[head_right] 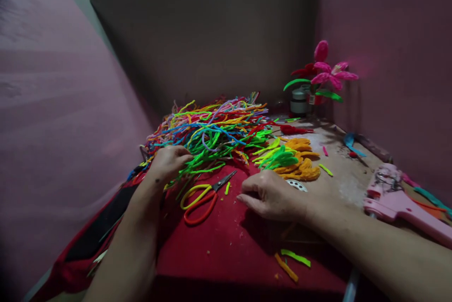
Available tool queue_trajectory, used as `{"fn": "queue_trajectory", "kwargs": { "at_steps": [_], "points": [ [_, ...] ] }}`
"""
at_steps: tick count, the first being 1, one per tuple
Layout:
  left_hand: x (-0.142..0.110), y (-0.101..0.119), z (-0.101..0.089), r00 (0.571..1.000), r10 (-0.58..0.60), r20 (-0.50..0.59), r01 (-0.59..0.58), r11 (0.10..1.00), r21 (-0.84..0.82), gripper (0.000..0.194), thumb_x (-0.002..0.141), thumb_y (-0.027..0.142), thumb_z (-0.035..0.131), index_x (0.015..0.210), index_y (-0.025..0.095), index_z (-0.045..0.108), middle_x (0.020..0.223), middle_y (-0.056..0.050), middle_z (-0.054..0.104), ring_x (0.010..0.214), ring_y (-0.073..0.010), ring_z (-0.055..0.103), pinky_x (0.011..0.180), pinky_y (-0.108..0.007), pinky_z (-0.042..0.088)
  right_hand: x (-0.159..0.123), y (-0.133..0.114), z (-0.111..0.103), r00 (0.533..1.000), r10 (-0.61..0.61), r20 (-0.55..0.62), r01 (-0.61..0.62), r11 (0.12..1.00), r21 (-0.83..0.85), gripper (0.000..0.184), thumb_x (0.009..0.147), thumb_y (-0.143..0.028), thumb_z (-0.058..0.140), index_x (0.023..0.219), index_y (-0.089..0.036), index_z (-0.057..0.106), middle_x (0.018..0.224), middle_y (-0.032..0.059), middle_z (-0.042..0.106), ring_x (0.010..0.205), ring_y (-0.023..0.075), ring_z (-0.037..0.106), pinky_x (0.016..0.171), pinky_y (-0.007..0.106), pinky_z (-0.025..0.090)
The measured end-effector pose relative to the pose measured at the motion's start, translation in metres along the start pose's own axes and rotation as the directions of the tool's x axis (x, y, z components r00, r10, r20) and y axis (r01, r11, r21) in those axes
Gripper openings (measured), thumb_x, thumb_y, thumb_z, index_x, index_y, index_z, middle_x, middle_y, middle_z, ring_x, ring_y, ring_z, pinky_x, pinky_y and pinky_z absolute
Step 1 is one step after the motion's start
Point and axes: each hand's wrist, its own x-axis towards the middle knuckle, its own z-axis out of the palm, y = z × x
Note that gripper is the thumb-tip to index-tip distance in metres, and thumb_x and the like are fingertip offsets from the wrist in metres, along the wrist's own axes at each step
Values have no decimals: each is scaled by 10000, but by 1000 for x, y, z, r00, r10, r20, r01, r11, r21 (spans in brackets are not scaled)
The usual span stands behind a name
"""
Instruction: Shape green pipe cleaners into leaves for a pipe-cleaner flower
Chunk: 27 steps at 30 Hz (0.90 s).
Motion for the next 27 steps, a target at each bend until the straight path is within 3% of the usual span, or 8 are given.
{"fn": "queue_trajectory", "kwargs": {
  "at_steps": [3, 6, 13, 20, 25, 27],
  "points": [
    [0, 0, 6, 990, -30, 136, -6, 967, 253, 221, 677, 320, 532, 771, 197, 690, 817, -110, 688, 792, -243, 623, 636, -282, 432, -1, -1, 0, 1000, -8, 4, 8, 1000, -5, 285, 828, -261, 456, 566, -148, 450, 538, -26, 413, 498, 65, 335, 493, 208, 257],
    [-2, 3, 10, 989, -25, 149, -17, 962, 273, 209, 668, 231, 500, 751, 173, 683, 819, -146, 680, 764, -260, 626, 603, -289, 423, -1, -2, -1, 1000, -6, -5, 6, 1000, -9, 279, 829, -257, 455, 572, -148, 463, 541, -24, 417, 503, 69, 341, 498, 211, 264],
    [-4, 5, 5, 998, -30, 52, 17, 969, 247, 326, 783, 334, 387, 893, 210, 667, 864, -112, 680, 817, -230, 616, 643, -274, 412, 1, -2, 0, 1000, -7, -26, 7, 1000, -5, 260, 816, -247, 474, 575, -149, 479, 534, -22, 432, 500, 71, 355, 500, 208, 267],
    [-9, 5, -7, 998, -16, -58, 26, 984, 177, 348, 771, 366, 355, 809, 231, 673, 785, -70, 683, 735, -209, 609, 595, -263, 387, 0, -3, 0, 999, -10, -53, 9, 1000, -23, 278, 816, -255, 472, 559, -150, 460, 520, -30, 409, 488, 66, 336, 486, 208, 251],
    [-18, 3, -23, 990, -84, 112, 39, 934, 355, 251, 660, 271, 417, 661, 214, 661, 763, -107, 676, 721, -263, 613, 551, -291, 387, 0, -2, 0, 997, -32, -71, 31, 999, -19, 282, 812, -243, 477, 547, -146, 461, 506, -41, 387, 476, 62, 309, 469, 205, 244],
    [-25, 0, -32, 984, -129, 121, 69, 908, 413, 253, 657, 275, 418, 679, 213, 663, 795, -126, 677, 733, -296, 615, 550, -316, 394, 0, -2, 0, 996, -35, -78, 33, 999, -19, 282, 810, -242, 482, 545, -145, 467, 503, -42, 386, 474, 61, 307, 465, 204, 243]
  ]
}}
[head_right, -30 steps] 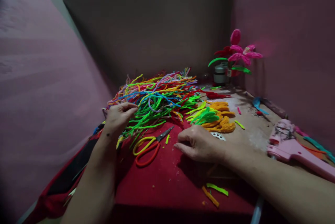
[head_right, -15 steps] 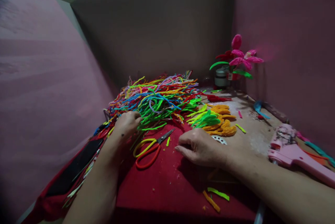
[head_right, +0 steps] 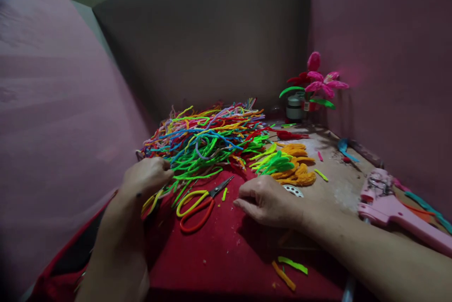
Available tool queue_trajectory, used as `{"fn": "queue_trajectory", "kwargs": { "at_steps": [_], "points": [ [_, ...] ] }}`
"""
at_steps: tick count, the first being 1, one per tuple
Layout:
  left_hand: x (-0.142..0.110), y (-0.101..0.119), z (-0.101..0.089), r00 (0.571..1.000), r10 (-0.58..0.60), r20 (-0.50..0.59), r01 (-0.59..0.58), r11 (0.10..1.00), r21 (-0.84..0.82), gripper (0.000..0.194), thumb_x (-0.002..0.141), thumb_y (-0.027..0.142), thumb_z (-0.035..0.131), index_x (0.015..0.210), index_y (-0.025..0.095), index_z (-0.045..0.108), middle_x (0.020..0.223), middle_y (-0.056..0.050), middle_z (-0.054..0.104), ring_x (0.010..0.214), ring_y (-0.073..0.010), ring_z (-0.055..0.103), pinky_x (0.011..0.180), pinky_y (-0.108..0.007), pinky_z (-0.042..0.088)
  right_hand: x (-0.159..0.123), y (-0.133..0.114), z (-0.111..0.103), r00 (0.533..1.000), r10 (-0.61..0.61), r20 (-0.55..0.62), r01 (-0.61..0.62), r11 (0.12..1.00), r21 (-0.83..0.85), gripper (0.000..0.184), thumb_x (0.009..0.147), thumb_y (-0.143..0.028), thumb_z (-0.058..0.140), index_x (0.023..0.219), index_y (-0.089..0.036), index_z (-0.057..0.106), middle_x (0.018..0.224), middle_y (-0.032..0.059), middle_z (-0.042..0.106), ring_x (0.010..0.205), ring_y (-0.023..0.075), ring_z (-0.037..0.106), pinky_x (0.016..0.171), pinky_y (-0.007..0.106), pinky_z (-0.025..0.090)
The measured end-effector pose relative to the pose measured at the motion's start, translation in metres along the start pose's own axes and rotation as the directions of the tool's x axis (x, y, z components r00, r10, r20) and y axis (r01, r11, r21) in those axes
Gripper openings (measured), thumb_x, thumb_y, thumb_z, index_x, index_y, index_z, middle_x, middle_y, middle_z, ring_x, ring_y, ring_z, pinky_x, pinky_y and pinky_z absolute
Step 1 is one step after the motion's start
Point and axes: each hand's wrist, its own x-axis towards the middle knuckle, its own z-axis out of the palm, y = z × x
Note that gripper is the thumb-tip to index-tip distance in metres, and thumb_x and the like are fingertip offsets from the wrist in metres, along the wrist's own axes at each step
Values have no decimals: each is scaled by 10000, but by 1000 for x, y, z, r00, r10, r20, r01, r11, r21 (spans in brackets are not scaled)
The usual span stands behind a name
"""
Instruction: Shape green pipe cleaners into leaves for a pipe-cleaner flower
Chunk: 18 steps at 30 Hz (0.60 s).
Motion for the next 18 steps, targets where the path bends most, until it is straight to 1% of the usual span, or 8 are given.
{"fn": "queue_trajectory", "kwargs": {
  "at_steps": [5, 6, 9, 11, 14, 16, 17, 18],
  "points": [
    [-16, -14, -10, 991, -90, -101, 92, 996, 19, 346, 745, 326, 349, 833, 229, 669, 871, -153, 673, 775, -344, 613, 571, -365, 401, 0, 1, 0, 1000, 17, 2, -17, 1000, 5, 286, 810, -237, 487, 541, -143, 467, 505, -43, 380, 480, 59, 309, 467, 205, 246],
    [-17, -16, -11, 990, -94, -103, 97, 995, 27, 343, 747, 328, 353, 839, 235, 671, 875, -153, 673, 774, -347, 613, 567, -367, 398, 0, 1, 1, 1000, 18, 1, -18, 1000, 6, 287, 810, -239, 487, 540, -144, 467, 506, -43, 379, 481, 60, 308, 467, 206, 246],
    [-18, -22, -17, 999, -31, -9, 32, 995, 97, 259, 703, 269, 421, 718, 220, 676, 810, -152, 677, 722, -332, 612, 531, -344, 378, 0, 2, 1, 1000, 16, -14, -16, 1000, 10, 286, 813, -249, 484, 547, -144, 475, 510, -39, 392, 484, 61, 309, 468, 209, 249],
    [-15, -30, -24, 999, -5, 46, -2, 990, 142, 198, 664, 227, 464, 605, 198, 651, 736, -147, 671, 662, -296, 602, 509, -316, 356, 0, 2, 1, 1000, 12, -13, -11, 1000, 16, 286, 817, -256, 479, 553, -144, 480, 512, -36, 399, 485, 63, 315, 471, 211, 252],
    [-11, -46, -35, 999, -30, 24, 25, 985, 172, 170, 649, 239, 500, 528, 190, 609, 640, -93, 646, 562, -215, 552, 498, -272, 330, 0, 2, 0, 1000, 11, 19, -11, 1000, 18, 272, 817, -251, 472, 568, -143, 490, 526, -27, 422, 495, 66, 336, 485, 213, 263],
    [-10, -53, -41, 998, -52, -21, 55, 982, 180, 171, 641, 252, 516, 509, 182, 598, 572, -70, 613, 530, -193, 520, 504, -261, 320, 0, 1, -1, 999, 13, 36, -14, 1000, 17, 259, 816, -248, 471, 581, -142, 497, 539, -20, 436, 506, 68, 352, 497, 214, 272],
    [-9, -54, -42, 997, -60, -51, 67, 986, 155, 169, 630, 255, 531, 492, 178, 592, 533, -64, 589, 521, -190, 510, 509, -260, 318, 0, 1, -1, 999, 17, 39, -17, 1000, 16, 256, 815, -248, 470, 584, -142, 497, 541, -19, 437, 509, 69, 355, 500, 214, 274],
    [-7, -55, -42, 993, -61, -98, 69, 995, 75, 158, 605, 246, 557, 467, 174, 583, 496, -58, 566, 518, -189, 505, 518, -260, 316, 0, 1, -1, 999, 20, 39, -20, 1000, 14, 257, 815, -249, 471, 582, -143, 494, 540, -19, 434, 508, 70, 354, 500, 214, 273]
  ]
}}
